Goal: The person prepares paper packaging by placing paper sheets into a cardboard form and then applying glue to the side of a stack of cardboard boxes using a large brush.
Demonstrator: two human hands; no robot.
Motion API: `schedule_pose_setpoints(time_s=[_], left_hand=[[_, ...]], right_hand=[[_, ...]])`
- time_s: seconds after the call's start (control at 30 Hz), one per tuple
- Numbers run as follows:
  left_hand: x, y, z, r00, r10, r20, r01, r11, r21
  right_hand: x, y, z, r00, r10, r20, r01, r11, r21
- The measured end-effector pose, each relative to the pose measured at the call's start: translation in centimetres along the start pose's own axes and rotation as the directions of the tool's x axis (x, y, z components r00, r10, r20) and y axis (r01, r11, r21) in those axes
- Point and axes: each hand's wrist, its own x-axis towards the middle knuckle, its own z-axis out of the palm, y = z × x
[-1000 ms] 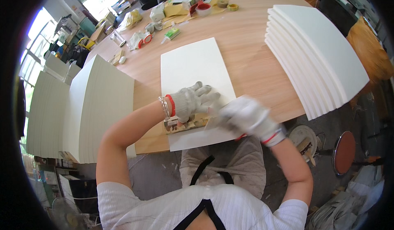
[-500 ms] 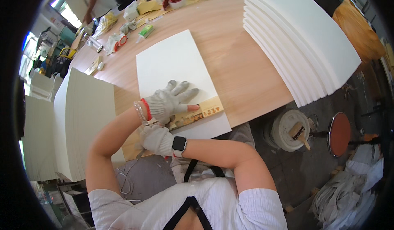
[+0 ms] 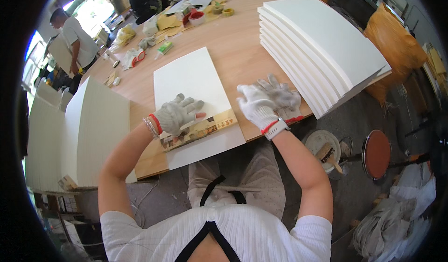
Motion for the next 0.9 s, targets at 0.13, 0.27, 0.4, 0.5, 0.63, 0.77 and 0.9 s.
schedule_pose_setpoints(time_s=[0.13, 0.27, 0.4, 0.5, 0.63, 0.77, 0.9], left_hand=[[-3.9, 0.4, 2.6, 0.951, -0.309, -0.035, 0.281, 0.903, -0.324], [-4.2, 3.7, 8.4, 0.625, -0.66, -0.417, 0.36, 0.717, -0.596], [-4.3, 12.7, 8.9, 0.972, -0.236, -0.007, -0.235, -0.969, 0.078], [-1.5, 12.3, 10.6, 0.928, -0.35, 0.128, -0.368, -0.811, 0.455], [0.0, 10.1, 8.8, 0.805, -0.453, 0.384, -0.559, -0.795, 0.235], [-3.4, 9.1, 8.8, 0.604, -0.656, 0.452, -0.643, -0.736, -0.209], [-10.6, 9.7, 7.0, 0.422, -0.856, 0.297, -0.614, -0.511, -0.602]], right_hand=[[3.7, 0.2, 4.8, 0.914, 0.086, 0.397, -0.333, 0.719, 0.61], [6.1, 3.1, 6.5, 0.882, 0.134, 0.453, -0.451, 0.522, 0.724], [8.2, 1.0, 5.3, 0.852, -0.021, 0.523, -0.426, 0.552, 0.716], [10.1, -0.4, 5.6, 0.778, -0.146, 0.61, -0.546, 0.323, 0.773], [14.9, 0.6, 8.5, 0.816, -0.131, 0.562, -0.557, 0.078, 0.827], [17.7, -1.7, 10.3, 0.851, -0.3, 0.431, -0.363, 0.256, 0.896], [12.1, -7.1, 7.7, 0.964, -0.229, 0.137, -0.103, 0.153, 0.983]])
